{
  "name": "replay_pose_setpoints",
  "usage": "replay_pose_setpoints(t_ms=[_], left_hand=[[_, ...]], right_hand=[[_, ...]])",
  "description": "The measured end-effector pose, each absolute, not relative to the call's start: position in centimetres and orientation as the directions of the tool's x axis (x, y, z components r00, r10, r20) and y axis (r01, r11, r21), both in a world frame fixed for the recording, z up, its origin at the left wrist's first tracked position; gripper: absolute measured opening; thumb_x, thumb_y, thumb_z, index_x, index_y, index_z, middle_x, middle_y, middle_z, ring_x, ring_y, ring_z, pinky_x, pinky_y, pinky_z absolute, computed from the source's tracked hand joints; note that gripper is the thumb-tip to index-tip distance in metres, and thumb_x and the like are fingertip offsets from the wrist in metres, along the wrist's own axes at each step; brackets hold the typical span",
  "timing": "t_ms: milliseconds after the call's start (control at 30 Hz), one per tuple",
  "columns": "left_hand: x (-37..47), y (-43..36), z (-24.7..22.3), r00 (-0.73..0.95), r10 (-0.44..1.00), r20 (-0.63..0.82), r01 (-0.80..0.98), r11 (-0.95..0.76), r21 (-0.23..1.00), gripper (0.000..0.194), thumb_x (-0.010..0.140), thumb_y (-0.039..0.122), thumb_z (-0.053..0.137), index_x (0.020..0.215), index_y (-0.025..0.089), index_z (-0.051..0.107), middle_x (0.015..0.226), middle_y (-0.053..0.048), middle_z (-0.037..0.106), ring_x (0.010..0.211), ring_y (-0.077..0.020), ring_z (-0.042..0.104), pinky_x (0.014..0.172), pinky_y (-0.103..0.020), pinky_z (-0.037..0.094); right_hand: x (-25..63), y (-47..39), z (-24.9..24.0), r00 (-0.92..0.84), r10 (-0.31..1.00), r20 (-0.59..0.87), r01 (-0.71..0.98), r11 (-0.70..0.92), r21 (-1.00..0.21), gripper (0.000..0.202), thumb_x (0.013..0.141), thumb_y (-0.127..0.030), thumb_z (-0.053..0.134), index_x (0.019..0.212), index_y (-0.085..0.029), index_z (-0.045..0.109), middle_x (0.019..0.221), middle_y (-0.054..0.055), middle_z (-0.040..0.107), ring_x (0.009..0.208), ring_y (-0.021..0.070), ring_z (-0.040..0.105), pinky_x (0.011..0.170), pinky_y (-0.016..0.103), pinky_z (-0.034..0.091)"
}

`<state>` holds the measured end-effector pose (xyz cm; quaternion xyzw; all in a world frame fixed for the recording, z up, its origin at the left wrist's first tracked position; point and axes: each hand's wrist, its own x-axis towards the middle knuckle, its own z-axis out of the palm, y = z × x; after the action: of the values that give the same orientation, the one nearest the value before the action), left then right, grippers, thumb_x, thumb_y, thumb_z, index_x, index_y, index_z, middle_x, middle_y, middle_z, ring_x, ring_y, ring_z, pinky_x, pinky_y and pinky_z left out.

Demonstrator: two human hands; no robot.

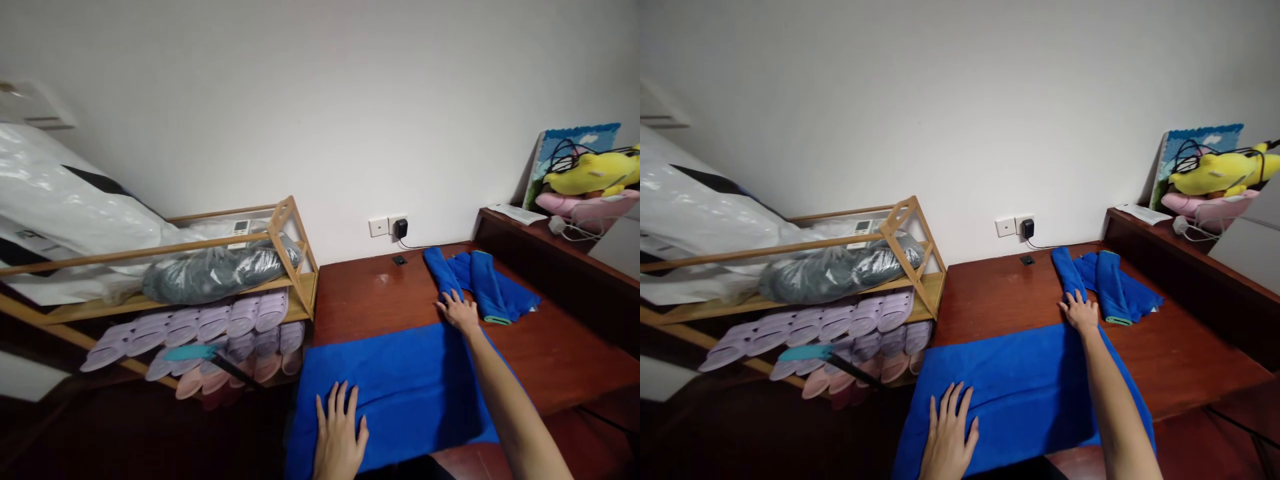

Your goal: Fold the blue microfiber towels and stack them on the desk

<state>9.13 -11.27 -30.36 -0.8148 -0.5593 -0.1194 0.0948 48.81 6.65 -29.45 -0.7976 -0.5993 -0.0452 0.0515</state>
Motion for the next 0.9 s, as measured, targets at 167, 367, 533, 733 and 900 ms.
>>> replay_pose_setpoints(t_ms=[167, 367, 533, 733, 900], left_hand=[[9.1, -11.3, -30.4, 0.341, 0.889, 0.307, 0.934, -0.357, -0.004, 0.049, 0.088, 0.028, 0.043, 0.137, 0.027, 0.043, 0.139, -0.006, 0.047, 0.131, -0.0291, 0.036, 0.107, -0.058, 0.026], [9.0, -11.3, -30.4, 0.329, 0.902, 0.282, 0.937, -0.348, 0.021, 0.05, 0.087, 0.028, 0.044, 0.137, 0.026, 0.044, 0.14, -0.006, 0.046, 0.132, -0.0297, 0.035, 0.108, -0.057, 0.023], [9.0, -11.3, -30.5, 0.339, 0.898, 0.282, 0.933, -0.358, 0.018, 0.05, 0.088, 0.028, 0.042, 0.138, 0.026, 0.042, 0.14, -0.006, 0.046, 0.131, -0.0301, 0.035, 0.108, -0.058, 0.022], [9.0, -11.2, -30.7, 0.338, 0.893, 0.296, 0.933, -0.359, 0.016, 0.048, 0.089, 0.029, 0.041, 0.137, 0.025, 0.044, 0.141, -0.008, 0.046, 0.133, -0.0298, 0.033, 0.108, -0.06, 0.02], [9.0, -11.2, -30.8, 0.335, 0.892, 0.305, 0.933, -0.358, 0.021, 0.048, 0.089, 0.03, 0.042, 0.137, 0.026, 0.044, 0.14, -0.006, 0.047, 0.132, -0.0292, 0.034, 0.108, -0.059, 0.021]], right_hand=[[53.4, 5.1, -28.2, 0.382, 0.904, 0.19, 0.92, -0.391, 0.009, 0.031, 0.085, -0.021, 0.047, 0.112, -0.013, 0.061, 0.109, 0.019, 0.055, 0.092, 0.0277, 0.057, 0.078, 0.039, 0.039], [55.5, 4.1, -26.2, 0.427, 0.838, 0.34, 0.888, -0.459, 0.016, 0.031, 0.085, -0.014, 0.04, 0.108, -0.01, 0.06, 0.102, 0.016, 0.054, 0.091, 0.0249, 0.053, 0.075, 0.032, 0.039], [59.5, 1.4, -24.3, 0.435, 0.803, 0.406, 0.861, -0.504, 0.075, 0.033, 0.085, -0.012, 0.037, 0.112, -0.007, 0.056, 0.116, 0.023, 0.048, 0.103, 0.0317, 0.047, 0.076, 0.036, 0.039], [60.4, -3.3, -26.6, 0.425, 0.867, 0.262, 0.869, -0.471, 0.15, 0.028, 0.083, -0.012, 0.039, 0.093, -0.011, 0.065, 0.093, 0.016, 0.059, 0.077, 0.0261, 0.056, 0.065, 0.036, 0.041], [56.6, -3.9, -29.0, 0.482, 0.781, 0.397, 0.825, -0.557, 0.096, 0.05, 0.092, -0.04, 0.027, 0.132, -0.017, 0.046, 0.132, 0.022, 0.042, 0.097, 0.0384, 0.053, 0.067, 0.047, 0.043]])
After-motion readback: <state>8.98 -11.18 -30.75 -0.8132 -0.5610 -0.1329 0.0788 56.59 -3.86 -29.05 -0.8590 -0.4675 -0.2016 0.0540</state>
